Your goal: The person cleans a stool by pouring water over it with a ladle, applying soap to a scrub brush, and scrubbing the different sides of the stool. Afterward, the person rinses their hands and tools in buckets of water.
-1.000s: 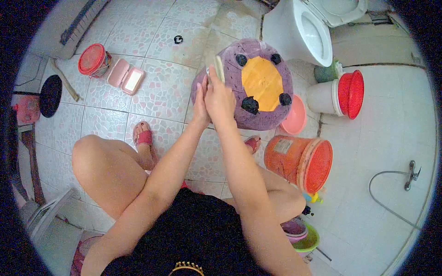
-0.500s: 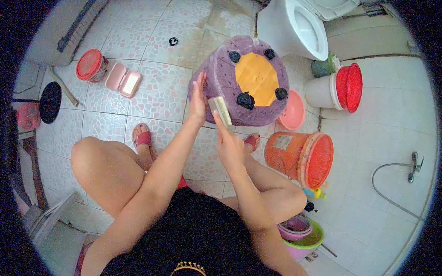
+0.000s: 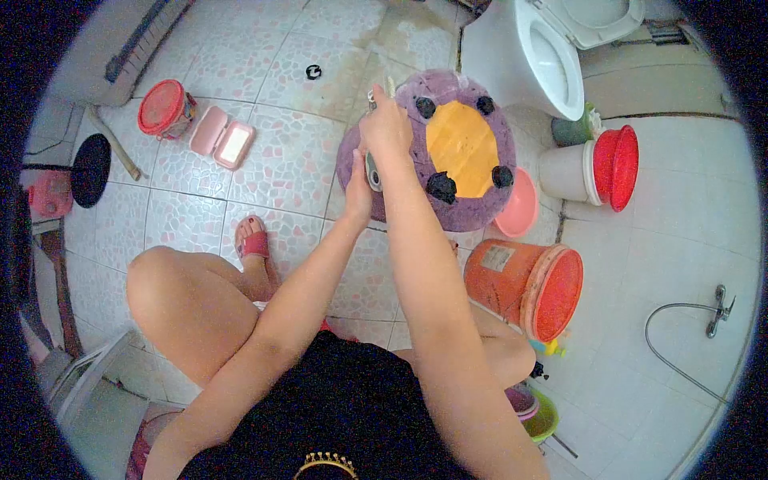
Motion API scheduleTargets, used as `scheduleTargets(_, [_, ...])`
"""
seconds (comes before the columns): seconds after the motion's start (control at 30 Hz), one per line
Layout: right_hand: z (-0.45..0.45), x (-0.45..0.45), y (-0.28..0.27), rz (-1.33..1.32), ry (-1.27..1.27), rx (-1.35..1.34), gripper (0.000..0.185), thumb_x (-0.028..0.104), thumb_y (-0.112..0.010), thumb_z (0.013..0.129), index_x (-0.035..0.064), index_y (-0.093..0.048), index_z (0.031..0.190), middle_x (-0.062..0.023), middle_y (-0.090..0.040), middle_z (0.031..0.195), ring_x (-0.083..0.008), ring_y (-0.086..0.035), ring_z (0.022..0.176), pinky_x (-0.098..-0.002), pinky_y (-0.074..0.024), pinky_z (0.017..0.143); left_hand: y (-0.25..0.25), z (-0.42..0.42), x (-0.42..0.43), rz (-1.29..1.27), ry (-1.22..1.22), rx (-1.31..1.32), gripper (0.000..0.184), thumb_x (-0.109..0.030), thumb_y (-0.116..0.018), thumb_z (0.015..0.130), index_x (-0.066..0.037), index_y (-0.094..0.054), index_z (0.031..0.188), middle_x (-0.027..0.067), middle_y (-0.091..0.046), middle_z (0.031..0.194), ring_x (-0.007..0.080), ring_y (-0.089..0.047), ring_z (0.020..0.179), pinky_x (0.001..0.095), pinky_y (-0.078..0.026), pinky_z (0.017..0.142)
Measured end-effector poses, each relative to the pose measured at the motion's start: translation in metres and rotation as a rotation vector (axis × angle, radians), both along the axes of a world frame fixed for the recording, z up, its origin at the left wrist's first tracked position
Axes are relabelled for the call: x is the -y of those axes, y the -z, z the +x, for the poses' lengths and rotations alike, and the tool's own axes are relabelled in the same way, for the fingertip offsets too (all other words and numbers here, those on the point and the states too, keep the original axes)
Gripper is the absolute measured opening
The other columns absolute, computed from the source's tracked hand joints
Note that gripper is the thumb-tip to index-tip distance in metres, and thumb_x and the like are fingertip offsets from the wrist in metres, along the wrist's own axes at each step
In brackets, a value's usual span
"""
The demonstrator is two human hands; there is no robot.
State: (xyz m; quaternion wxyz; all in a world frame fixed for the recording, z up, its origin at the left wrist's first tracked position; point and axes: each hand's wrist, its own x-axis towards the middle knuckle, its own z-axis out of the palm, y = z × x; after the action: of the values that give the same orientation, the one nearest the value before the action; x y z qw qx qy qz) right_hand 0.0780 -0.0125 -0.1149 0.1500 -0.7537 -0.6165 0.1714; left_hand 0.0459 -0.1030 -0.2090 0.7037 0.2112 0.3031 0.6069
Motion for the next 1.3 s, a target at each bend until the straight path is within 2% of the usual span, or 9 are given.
scheduleTargets(0.1, [-0.002, 0.025, -0.009, -0.005, -0.025, 0.021, 0.057, 0.006, -0.054, 0.086, 0.02, -0.053, 0.141, -0.0261, -0.068, 0.087, -0.0353, -0.07, 0.071, -0.0451, -0.0529, 0.076, -0.002, 0.0, 0.002, -0.091, 0.034, 0.005, 0.072, -0.053, -0.024, 0.106, 0.0, -0.021, 0.155, 0.0142, -0.029, 0.158, 0.0237, -0.027, 0.146, 0.0353, -0.02, 0.119])
scheduleTargets(0.3, [0.014, 0.135, -0.022, 0.052, -0.106, -0.037, 0.057, 0.007, -0.058, 0.09, 0.0231, -0.05, 0.143, -0.0256, -0.066, 0.089, -0.0423, -0.066, 0.073, -0.0459, -0.0502, 0.071, -0.01, -0.002, 0.002, -0.086, 0.038, 0.025, 0.074, -0.055, -0.021, 0.105, 0.0, -0.022, 0.154, 0.016, -0.027, 0.159, 0.0247, -0.024, 0.148, 0.0354, -0.015, 0.121])
scheduleTargets(0.5, [0.054, 0.223, -0.011, -0.108, -0.086, 0.1, 0.056, 0.005, -0.059, 0.09, 0.025, -0.053, 0.142, -0.0212, -0.069, 0.093, -0.0368, -0.068, 0.069, -0.0413, -0.0511, 0.067, -0.004, -0.001, 0.0, -0.007, -0.019, -0.056, 0.069, -0.052, -0.018, 0.106, -0.004, -0.021, 0.156, 0.0122, -0.023, 0.161, 0.0242, -0.02, 0.149, 0.0362, -0.011, 0.122])
scheduleTargets(0.6, [0.061, 0.238, -0.011, 0.06, -0.145, 0.045, 0.056, 0.004, -0.059, 0.09, 0.0227, -0.053, 0.142, -0.019, -0.07, 0.099, -0.0335, -0.068, 0.069, -0.0384, -0.0513, 0.069, -0.003, 0.0, -0.002, 0.017, -0.039, -0.09, 0.069, -0.053, -0.02, 0.106, -0.004, -0.022, 0.156, 0.0117, -0.026, 0.16, 0.0236, -0.023, 0.147, 0.036, -0.014, 0.12])
scheduleTargets(0.73, [0.062, 0.222, -0.003, 0.128, -0.191, -0.031, 0.062, 0.008, -0.063, 0.089, 0.029, -0.047, 0.145, -0.0192, -0.069, 0.079, -0.0344, -0.069, 0.065, -0.0423, -0.0539, 0.062, -0.004, 0.0, -0.001, 0.022, -0.033, -0.092, 0.071, -0.054, -0.023, 0.105, -0.003, -0.023, 0.155, 0.012, -0.032, 0.155, 0.0225, -0.03, 0.142, 0.0353, -0.021, 0.117])
scheduleTargets(0.87, [0.05, 0.16, 0.013, 0.347, -0.279, -0.215, 0.06, 0.003, -0.061, 0.089, 0.02, -0.049, 0.145, -0.0176, -0.072, 0.096, -0.0223, -0.067, 0.066, -0.0348, -0.0524, 0.064, -0.003, 0.001, -0.001, 0.018, -0.025, -0.053, 0.073, -0.055, -0.026, 0.105, -0.002, -0.025, 0.154, 0.0123, -0.039, 0.151, 0.0214, -0.038, 0.137, 0.0345, -0.029, 0.114])
scheduleTargets(1.03, [0.031, 0.066, 0.004, 0.023, -0.017, -0.79, 0.06, 0.002, -0.059, 0.091, 0.0141, -0.046, 0.148, -0.0036, -0.056, 0.065, -0.0096, -0.053, 0.049, -0.0275, -0.045, 0.044, 0.018, 0.008, -0.004, -0.013, -0.005, -0.034, 0.08, -0.059, -0.032, 0.102, 0.003, -0.027, 0.152, 0.0113, -0.046, 0.143, 0.0209, -0.044, 0.131, 0.0326, -0.034, 0.109])
scheduleTargets(1.2, [0.023, 0.003, -0.012, -0.061, 0.102, -0.867, 0.061, 0.002, -0.06, 0.09, 0.0127, -0.045, 0.148, -0.0032, -0.055, 0.06, -0.0119, -0.05, 0.043, -0.0304, -0.0429, 0.039, -0.002, 0.007, -0.006, 0.254, -0.089, -0.046, 0.074, -0.052, -0.037, 0.103, -0.001, -0.025, 0.154, 0.0111, -0.035, 0.155, 0.0216, -0.033, 0.142, 0.034, -0.024, 0.117])
scheduleTargets(1.3, [0.027, 0.004, -0.018, -0.071, 0.071, -0.849, 0.062, 0.003, -0.061, 0.09, 0.012, -0.043, 0.149, -0.0039, -0.056, 0.06, -0.0128, -0.051, 0.043, -0.0321, -0.0437, 0.038, 0.008, 0.009, -0.006, 0.187, -0.082, -0.38, 0.062, -0.036, -0.034, 0.104, 0.002, -0.027, 0.152, 0.0166, -0.031, 0.157, 0.028, -0.027, 0.145, 0.037, -0.019, 0.118])
